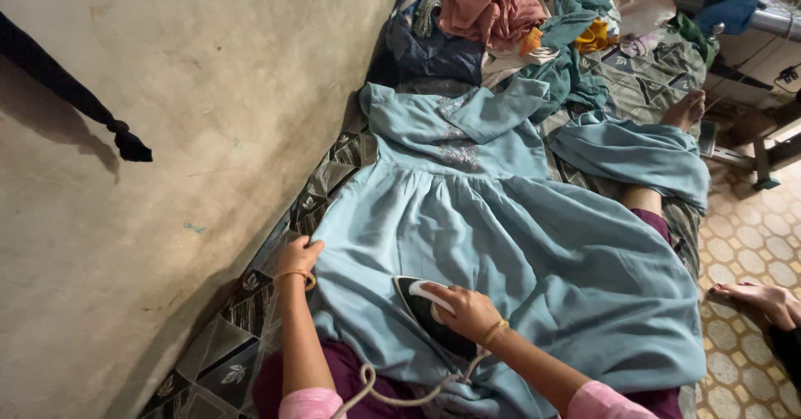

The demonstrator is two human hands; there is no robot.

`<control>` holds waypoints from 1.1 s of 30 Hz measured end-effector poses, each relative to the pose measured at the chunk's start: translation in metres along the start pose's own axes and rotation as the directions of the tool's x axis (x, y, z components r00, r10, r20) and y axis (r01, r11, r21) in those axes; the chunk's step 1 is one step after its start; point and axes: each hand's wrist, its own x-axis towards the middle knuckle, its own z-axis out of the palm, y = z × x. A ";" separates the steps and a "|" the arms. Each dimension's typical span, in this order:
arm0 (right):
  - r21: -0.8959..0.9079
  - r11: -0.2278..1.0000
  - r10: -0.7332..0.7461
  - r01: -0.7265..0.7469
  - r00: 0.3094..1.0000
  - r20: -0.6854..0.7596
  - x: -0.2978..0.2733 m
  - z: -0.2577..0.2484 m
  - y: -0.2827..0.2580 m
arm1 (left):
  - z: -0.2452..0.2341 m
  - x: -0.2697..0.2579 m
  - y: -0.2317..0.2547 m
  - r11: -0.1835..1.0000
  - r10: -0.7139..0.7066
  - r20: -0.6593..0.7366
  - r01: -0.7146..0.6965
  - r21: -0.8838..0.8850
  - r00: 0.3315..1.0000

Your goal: The person irons a light blue dress laid out on the floor. They use an electric iron to smooth the fabric, frequently adjusting and repositioning the dress to reach different sections.

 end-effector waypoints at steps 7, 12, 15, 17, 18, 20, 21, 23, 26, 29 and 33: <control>0.029 0.996 -0.082 0.089 0.980 -0.183 0.074 0.021 -0.010 | 0.034 0.026 0.000 0.964 0.072 -0.132 -0.103 -0.244 0.989; -0.036 0.999 -0.047 0.041 0.985 -0.165 0.111 0.038 -0.016 | 0.038 0.020 -0.010 0.982 0.143 -0.244 -0.168 -0.084 0.959; -0.011 0.989 -0.149 0.149 0.977 -0.154 0.084 0.033 -0.010 | 0.028 0.010 -0.004 0.985 0.142 -0.220 -0.116 0.127 0.965; -0.011 0.982 -0.187 0.187 0.979 -0.082 0.041 0.020 0.004 | 0.024 0.000 0.004 0.973 0.179 -0.276 -0.128 0.192 0.944; -0.026 0.984 -0.177 0.176 0.984 -0.022 0.021 0.011 0.011 | 0.022 -0.003 0.010 0.974 0.144 -0.259 -0.090 0.207 0.955; -0.099 0.989 -0.116 0.111 0.992 -0.051 -0.011 0.000 0.017 | 0.019 -0.008 0.022 0.971 0.075 -0.227 -0.020 0.237 0.971; -0.103 0.993 -0.056 0.051 0.997 -0.049 -0.016 0.000 0.016 | 0.014 -0.008 0.024 0.975 0.089 -0.254 -0.032 0.220 0.963; -0.124 0.989 0.072 -0.078 0.996 -0.050 -0.023 -0.006 0.017 | 0.015 -0.009 0.029 0.982 0.118 -0.301 -0.065 0.180 0.946; -0.157 0.979 0.123 -0.129 0.991 -0.047 0.003 0.001 0.009 | 0.013 -0.011 0.031 0.978 0.163 -0.353 -0.103 0.183 0.921; -0.062 0.998 -0.011 -0.001 0.981 -0.195 0.053 0.014 -0.002 | 0.011 -0.015 0.038 0.981 0.074 -0.280 -0.019 0.194 0.957; -0.088 0.995 -0.061 0.047 0.984 -0.167 0.132 0.034 -0.020 | 0.015 -0.016 0.040 0.982 0.070 -0.289 -0.015 0.190 0.955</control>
